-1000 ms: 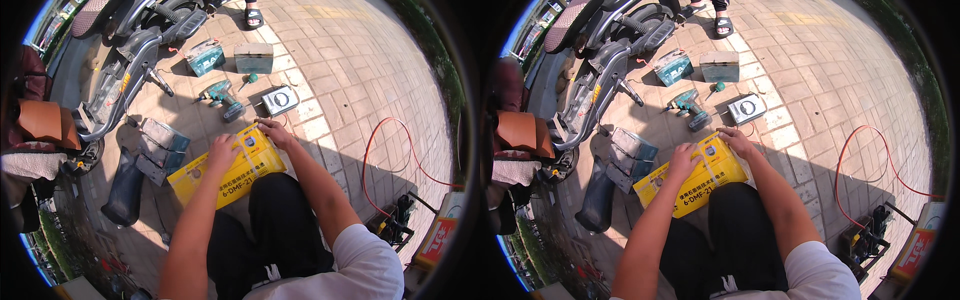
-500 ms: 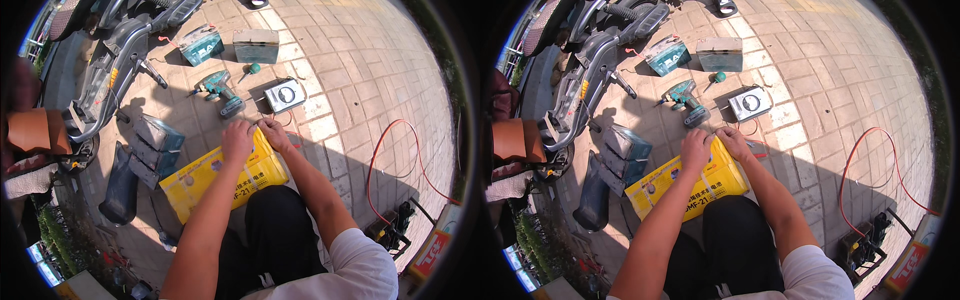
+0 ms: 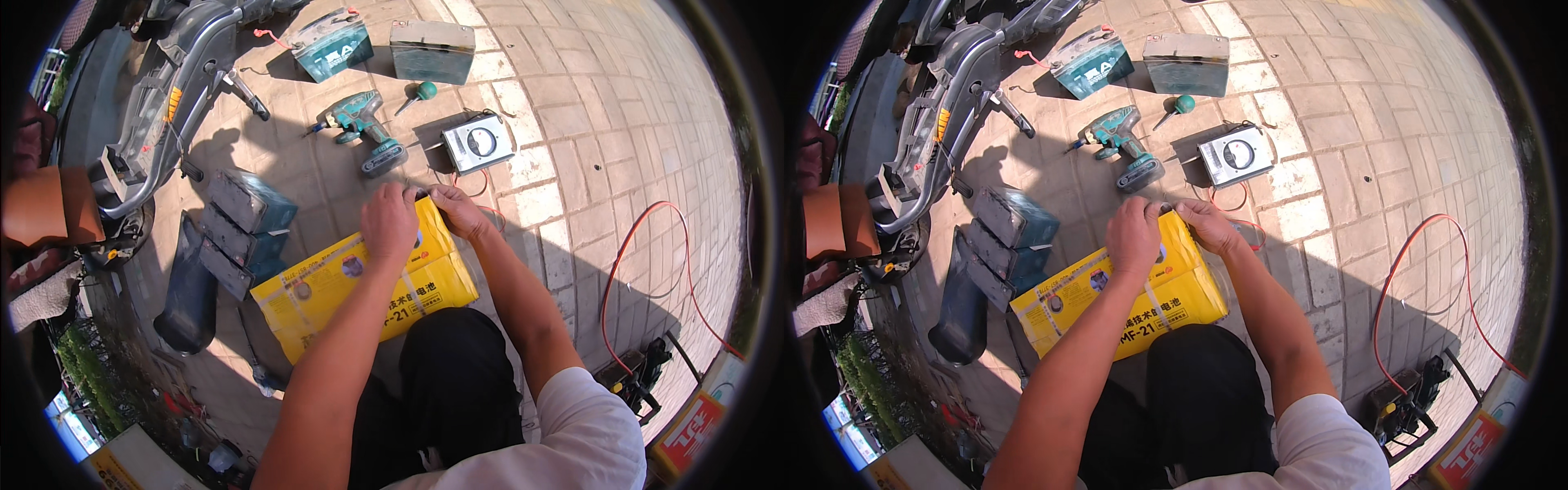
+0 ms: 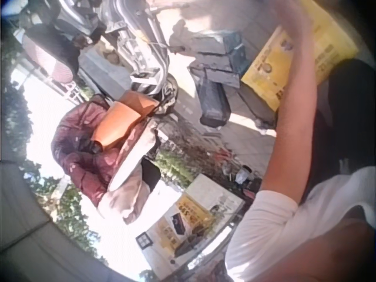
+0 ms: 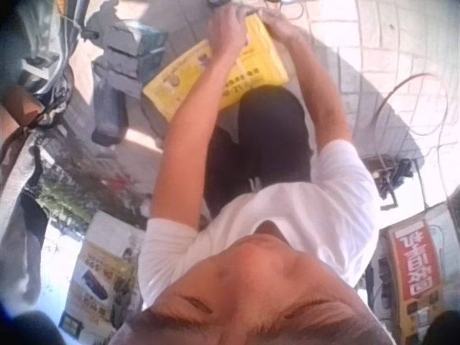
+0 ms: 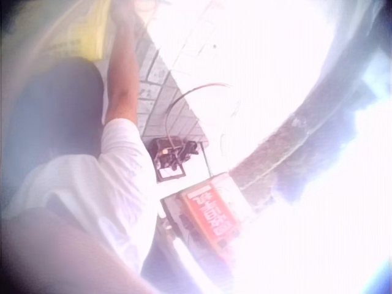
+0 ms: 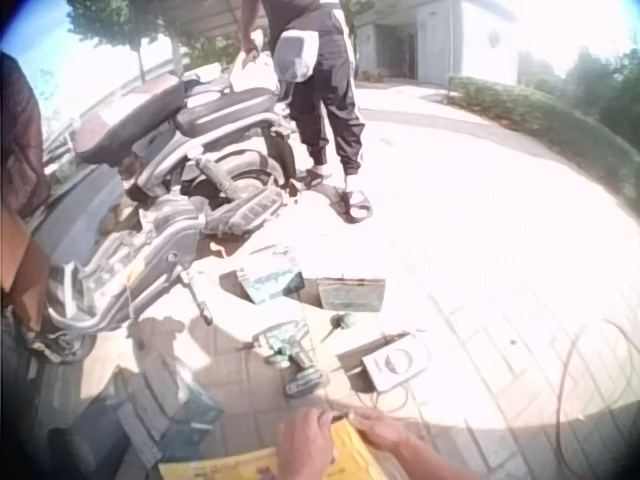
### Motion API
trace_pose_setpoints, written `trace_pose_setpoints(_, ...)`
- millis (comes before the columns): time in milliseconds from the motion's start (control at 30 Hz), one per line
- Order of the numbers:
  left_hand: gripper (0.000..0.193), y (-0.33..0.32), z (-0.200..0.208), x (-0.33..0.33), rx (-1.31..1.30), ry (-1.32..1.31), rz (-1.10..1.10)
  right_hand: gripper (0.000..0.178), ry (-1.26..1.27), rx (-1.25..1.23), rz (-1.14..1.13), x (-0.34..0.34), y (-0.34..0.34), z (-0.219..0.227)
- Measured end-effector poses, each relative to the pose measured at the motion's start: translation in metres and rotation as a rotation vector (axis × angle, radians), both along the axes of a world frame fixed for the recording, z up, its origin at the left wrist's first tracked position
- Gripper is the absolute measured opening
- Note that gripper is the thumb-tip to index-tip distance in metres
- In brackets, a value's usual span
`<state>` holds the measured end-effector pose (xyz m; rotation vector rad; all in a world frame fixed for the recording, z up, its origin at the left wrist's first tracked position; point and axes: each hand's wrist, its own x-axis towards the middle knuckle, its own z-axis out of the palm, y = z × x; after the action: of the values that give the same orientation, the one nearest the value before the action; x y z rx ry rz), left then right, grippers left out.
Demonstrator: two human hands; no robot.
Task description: The person retrieves a yellow box from a cluttered workshop, carries it outside, and opens it to reveal several batteries. They then sit on the ground and install the batteries one by one into the battery compartment of an electric scooter.
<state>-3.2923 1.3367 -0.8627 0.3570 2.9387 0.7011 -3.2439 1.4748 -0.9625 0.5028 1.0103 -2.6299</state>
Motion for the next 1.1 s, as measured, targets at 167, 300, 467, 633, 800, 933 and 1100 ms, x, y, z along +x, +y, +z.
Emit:
trace_pose_setpoints(167,0.023,0.005,-0.001,-0.002,0.043,0.02,0.192,0.044,-0.053,1.024,-0.24,-0.022,-0.011,0.039)
trace_pose_setpoints(300,0.027,0.004,0.006,-0.007,0.009,-0.187,0.144,0.038,0.302,1.492,-0.238,0.004,-0.053,0.093)
trace_pose_setpoints(467,0.041,-0.086,0.02,-0.049,-0.291,-0.234,-0.128,0.038,0.357,1.802,-0.116,0.01,-0.064,0.096)
trace_pose_setpoints(633,0.034,-0.277,0.044,-0.014,-0.487,0.352,0.226,0.038,0.411,1.848,-0.089,0.007,-0.072,0.096)
trace_pose_setpoints(800,0.044,-0.255,0.033,0.078,-0.123,-0.066,0.131,0.05,0.473,1.923,0.015,0.016,-0.066,0.102)
trace_pose_setpoints(933,0.053,-0.233,0.04,0.087,-0.088,-0.255,0.295,0.054,0.491,1.931,0.086,0.037,-0.071,0.113)
trace_pose_setpoints(1100,0.045,-0.243,0.022,0.076,-0.014,-0.317,0.32,0.041,0.426,1.785,-0.104,0.063,-0.075,0.157)
